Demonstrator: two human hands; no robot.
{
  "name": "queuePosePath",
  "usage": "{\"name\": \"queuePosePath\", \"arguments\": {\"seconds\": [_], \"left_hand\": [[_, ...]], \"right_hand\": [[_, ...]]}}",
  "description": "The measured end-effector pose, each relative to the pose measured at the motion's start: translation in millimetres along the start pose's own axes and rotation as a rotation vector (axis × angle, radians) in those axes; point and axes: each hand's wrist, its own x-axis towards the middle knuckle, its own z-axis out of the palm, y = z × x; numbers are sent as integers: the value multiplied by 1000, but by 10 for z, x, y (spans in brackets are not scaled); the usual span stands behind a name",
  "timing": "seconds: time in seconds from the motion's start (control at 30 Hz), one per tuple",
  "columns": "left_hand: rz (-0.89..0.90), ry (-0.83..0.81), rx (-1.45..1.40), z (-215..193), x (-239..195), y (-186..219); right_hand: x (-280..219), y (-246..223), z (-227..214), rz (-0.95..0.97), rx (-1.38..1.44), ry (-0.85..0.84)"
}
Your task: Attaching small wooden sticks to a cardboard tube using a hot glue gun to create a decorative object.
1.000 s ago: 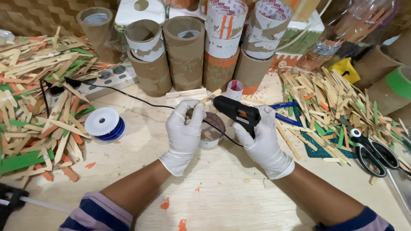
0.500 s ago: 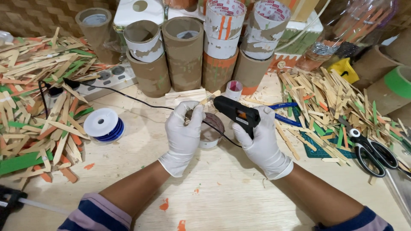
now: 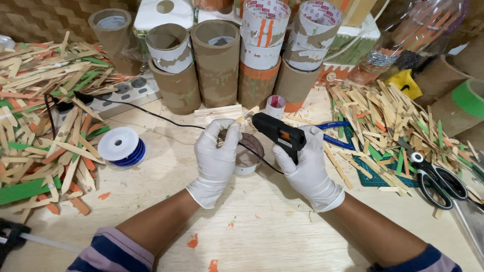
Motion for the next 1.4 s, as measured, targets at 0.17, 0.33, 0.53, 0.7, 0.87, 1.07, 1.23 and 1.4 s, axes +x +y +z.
{"name": "queuePosePath", "arguments": {"seconds": [0.17,0.33,0.53,0.7,0.87,1.07,1.23,1.4], "left_hand": [[1,6,-3,11,3,-9],[9,-1,-10,16,0,-41],[6,-1,-29,1,6,14],[-59,5,-107,-10,75,71],[10,91,-189,-191,240,546],[120,127,-388,-469,316,909],[124,68,-393,-535,211,1083],[54,-13,-330,-474,144,1055]], "right_hand": [[-72,131,17,25,12,26],[-130,270,79,-25,-43,31],[-162,411,112,-89,-133,28],[29,210,-27,-104,-177,38],[227,-153,-117,-22,-32,78],[584,-525,-34,-404,-424,-121],[602,-555,270,-490,-574,-387],[520,-380,287,-485,-573,-458]]}}
